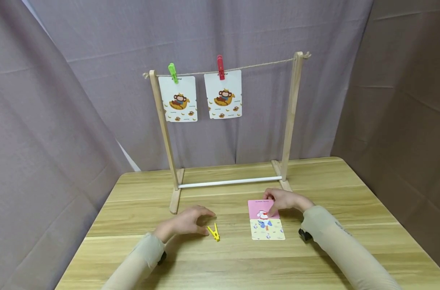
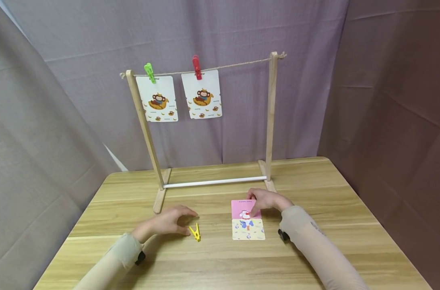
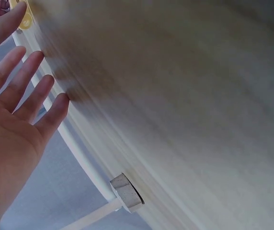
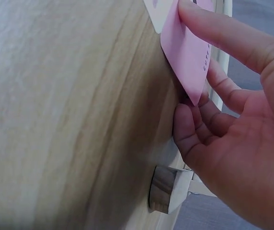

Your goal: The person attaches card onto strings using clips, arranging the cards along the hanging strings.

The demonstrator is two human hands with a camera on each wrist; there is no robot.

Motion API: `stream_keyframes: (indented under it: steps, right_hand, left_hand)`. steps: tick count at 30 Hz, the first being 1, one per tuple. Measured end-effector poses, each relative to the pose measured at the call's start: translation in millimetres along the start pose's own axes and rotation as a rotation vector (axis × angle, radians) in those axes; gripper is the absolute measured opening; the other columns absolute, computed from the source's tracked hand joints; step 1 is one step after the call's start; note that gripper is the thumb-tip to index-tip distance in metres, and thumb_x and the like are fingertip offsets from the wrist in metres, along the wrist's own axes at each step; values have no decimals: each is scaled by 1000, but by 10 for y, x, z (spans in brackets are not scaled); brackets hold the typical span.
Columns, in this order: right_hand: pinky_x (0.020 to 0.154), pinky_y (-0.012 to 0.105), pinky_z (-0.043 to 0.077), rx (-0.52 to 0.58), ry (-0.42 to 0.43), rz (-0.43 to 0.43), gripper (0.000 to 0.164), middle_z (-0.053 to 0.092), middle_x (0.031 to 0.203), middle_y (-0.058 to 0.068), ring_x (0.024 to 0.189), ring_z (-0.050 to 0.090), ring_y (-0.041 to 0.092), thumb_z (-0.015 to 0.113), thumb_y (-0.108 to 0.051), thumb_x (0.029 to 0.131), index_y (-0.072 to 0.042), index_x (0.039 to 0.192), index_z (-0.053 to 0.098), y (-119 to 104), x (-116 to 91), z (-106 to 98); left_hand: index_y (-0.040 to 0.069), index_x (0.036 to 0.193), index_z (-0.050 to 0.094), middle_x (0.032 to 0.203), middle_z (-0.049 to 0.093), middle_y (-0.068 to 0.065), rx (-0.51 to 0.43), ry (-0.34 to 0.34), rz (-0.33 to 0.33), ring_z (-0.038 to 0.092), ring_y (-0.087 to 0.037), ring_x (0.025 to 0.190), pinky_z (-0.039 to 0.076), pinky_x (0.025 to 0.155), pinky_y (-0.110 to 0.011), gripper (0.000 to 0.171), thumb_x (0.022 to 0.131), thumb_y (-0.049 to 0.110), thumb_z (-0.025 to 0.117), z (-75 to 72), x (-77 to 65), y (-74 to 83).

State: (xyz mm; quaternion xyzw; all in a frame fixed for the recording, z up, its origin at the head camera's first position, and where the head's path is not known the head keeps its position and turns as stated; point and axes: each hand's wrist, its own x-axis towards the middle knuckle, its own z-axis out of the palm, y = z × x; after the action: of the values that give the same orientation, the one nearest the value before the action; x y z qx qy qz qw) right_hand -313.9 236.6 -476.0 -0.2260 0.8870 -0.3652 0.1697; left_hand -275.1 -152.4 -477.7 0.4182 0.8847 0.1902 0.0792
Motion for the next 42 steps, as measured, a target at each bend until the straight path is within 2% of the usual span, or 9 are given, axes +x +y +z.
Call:
stream_keyframes:
  steps: [5, 12, 15, 22, 36, 42]
  right_hand:
    - [72, 30, 40, 11, 3, 3, 47, 52, 90, 8, 83, 45, 20, 87, -3, 70, -1, 105, 56, 12, -4, -5]
    - [76, 32, 44, -14, 14, 19, 47, 57, 94, 7, 86, 49, 20, 87, -5, 70, 0, 109, 60, 22, 7, 0]
    - [79, 32, 46, -14, 23, 21, 47, 59, 96, 7, 87, 52, 20, 87, -5, 70, 2, 110, 62, 31, 1, 2]
    - [81, 33, 47, -34, 37, -11, 48, 61, 97, 7, 88, 54, 20, 87, -7, 71, 3, 111, 62, 44, -11, -5]
    - [83, 36, 48, 45, 56, 6, 54, 63, 101, 8, 92, 57, 22, 87, -12, 75, -1, 120, 60, 60, -69, -11]
    - [83, 35, 48, 79, 76, 10, 56, 63, 102, 8, 93, 56, 22, 87, -11, 76, -1, 123, 60, 100, -83, -13]
  left_hand:
    - [10, 136, 61, 135, 62, -4, 29, 11, 22, 55, -26, 126, 42, 110, -44, 58, 86, 28, 82, 11, 4, 9]
    - [12, 138, 60, 136, 60, -1, 31, -12, -12, 53, -23, 128, 41, 111, -42, 57, 87, 28, 81, 19, 13, 43]
    - [12, 136, 61, 135, 61, 0, 37, -11, -6, 54, -22, 127, 42, 110, -41, 55, 87, 27, 81, 26, 27, 66]
    - [12, 133, 64, 130, 62, 2, 50, -14, 7, 54, -18, 123, 43, 109, -37, 50, 87, 25, 81, 52, 62, 96]
    - [13, 123, 69, 118, 64, 6, 10, -3, 38, 56, -11, 112, 46, 101, -31, 38, 88, 20, 80, 74, 63, 92]
    - [14, 125, 68, 119, 63, 8, 2, -10, 32, 54, -11, 114, 46, 102, -32, 39, 89, 21, 80, 76, 49, 99]
